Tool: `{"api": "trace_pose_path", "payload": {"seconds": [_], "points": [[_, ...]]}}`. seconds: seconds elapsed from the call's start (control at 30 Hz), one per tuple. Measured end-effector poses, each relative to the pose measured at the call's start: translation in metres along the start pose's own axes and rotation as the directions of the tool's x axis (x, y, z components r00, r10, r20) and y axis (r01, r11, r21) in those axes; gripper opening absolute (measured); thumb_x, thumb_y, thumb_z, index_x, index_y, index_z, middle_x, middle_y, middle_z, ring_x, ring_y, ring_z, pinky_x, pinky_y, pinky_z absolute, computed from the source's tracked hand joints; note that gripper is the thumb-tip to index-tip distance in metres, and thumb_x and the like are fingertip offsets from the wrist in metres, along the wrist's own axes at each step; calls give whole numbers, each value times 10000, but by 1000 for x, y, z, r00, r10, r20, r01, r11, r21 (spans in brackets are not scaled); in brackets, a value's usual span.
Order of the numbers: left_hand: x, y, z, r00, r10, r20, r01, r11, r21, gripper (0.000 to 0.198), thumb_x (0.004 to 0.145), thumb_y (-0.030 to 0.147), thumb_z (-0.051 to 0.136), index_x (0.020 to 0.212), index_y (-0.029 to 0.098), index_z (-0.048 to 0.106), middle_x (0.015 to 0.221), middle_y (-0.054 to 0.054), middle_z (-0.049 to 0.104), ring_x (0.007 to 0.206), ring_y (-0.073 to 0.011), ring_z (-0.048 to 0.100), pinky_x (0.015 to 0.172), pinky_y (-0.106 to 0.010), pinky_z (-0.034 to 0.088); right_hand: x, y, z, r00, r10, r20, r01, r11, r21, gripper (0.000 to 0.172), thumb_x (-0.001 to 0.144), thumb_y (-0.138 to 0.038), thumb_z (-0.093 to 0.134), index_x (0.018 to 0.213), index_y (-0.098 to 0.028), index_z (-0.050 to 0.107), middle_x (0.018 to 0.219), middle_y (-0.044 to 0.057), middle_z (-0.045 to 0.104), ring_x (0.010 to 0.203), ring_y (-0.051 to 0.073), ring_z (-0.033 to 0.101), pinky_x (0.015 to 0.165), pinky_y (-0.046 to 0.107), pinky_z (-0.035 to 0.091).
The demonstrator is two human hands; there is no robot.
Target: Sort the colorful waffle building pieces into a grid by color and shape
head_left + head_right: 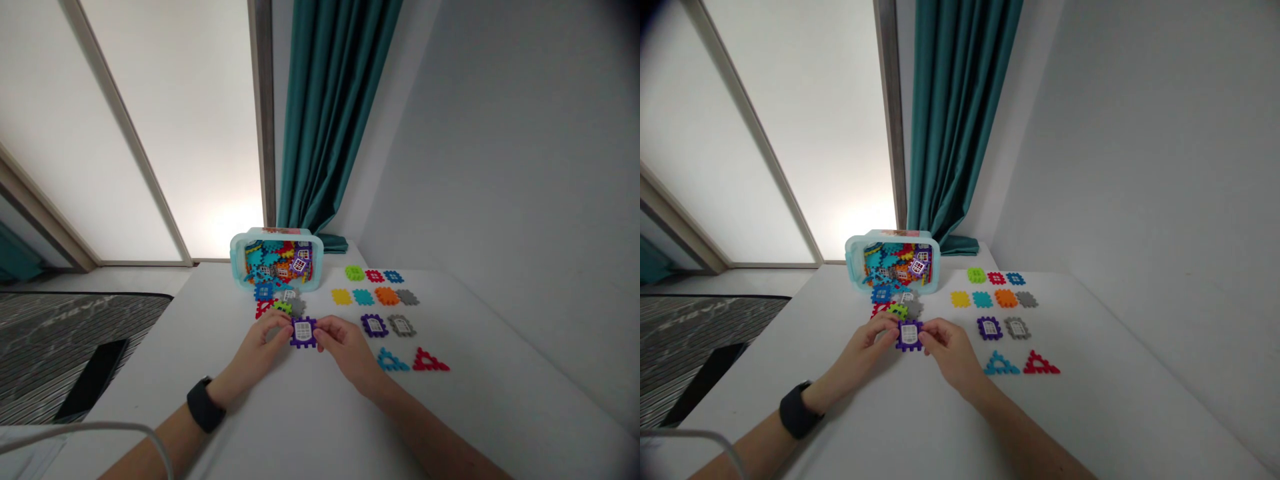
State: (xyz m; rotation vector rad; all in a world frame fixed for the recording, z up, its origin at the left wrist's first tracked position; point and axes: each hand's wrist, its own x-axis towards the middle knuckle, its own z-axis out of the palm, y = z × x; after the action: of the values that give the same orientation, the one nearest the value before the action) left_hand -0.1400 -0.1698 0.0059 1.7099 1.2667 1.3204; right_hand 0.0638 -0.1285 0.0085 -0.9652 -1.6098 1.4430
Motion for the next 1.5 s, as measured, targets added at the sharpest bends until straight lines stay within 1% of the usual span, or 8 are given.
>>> {"api": "trace_pose_path", "payload": {"seconds": [0.33,0.57,0.8,0.93,1.1,1.23,1.4,1.5], "points": [[-1,8,-1,994,-94,51,98,993,-73,375,956,490,541,774,177,637,858,-49,626,841,-195,571,773,-318,475,-3,-8,-1,998,57,38,-59,996,68,374,793,-551,712,809,-177,701,658,1,636,649,149,561,644,287,429],[-4,6,-1,992,120,-31,-114,982,148,215,983,375,538,921,203,650,944,-59,652,910,-207,607,839,-362,514,-3,-10,-3,997,52,60,-51,998,-21,389,847,-579,642,817,-191,652,672,2,619,665,157,553,641,288,443],[-10,6,-8,924,381,0,-345,837,425,143,988,268,549,992,228,686,1063,-82,631,1028,-226,589,938,-393,488,-4,-10,-10,980,10,197,-5,1000,-26,399,878,-590,619,949,-198,646,805,18,636,738,165,603,674,302,513],[-11,4,-10,896,439,65,-415,777,473,154,988,232,545,1019,236,696,1074,-79,626,1031,-220,582,936,-388,485,-4,-7,-12,969,23,244,-19,1000,-22,332,879,-515,651,978,-198,631,857,22,657,760,158,604,691,299,507],[-11,3,-11,894,431,120,-429,748,506,161,981,230,555,1028,242,709,1087,-86,629,1047,-226,582,941,-394,490,-4,-7,-14,968,-27,250,74,981,-180,186,905,-363,619,996,-201,621,911,18,672,782,153,609,732,300,496],[-9,2,-8,902,405,151,-421,744,519,162,948,233,601,1076,255,697,1095,-84,642,1041,-233,600,943,-403,488,-5,-8,-17,961,-221,165,271,869,-415,249,836,-236,665,1077,-216,607,1038,49,683,960,210,633,873,368,506],[-9,-2,-6,935,336,114,-346,791,505,510,793,345,783,1259,244,602,1195,-106,631,1125,-278,591,980,-431,491,-6,-6,-22,847,-477,234,514,626,-587,389,785,-147,673,1153,-228,574,1143,93,673,1080,266,616,978,459,483],[-8,-2,-6,941,321,105,-329,799,503,549,752,369,817,1244,245,607,1192,-102,630,1123,-283,593,988,-435,487,-6,-4,-23,788,-538,299,593,534,-603,439,792,-142,670,1202,-236,545,1200,100,665,1124,273,606,1010,478,470]]}}
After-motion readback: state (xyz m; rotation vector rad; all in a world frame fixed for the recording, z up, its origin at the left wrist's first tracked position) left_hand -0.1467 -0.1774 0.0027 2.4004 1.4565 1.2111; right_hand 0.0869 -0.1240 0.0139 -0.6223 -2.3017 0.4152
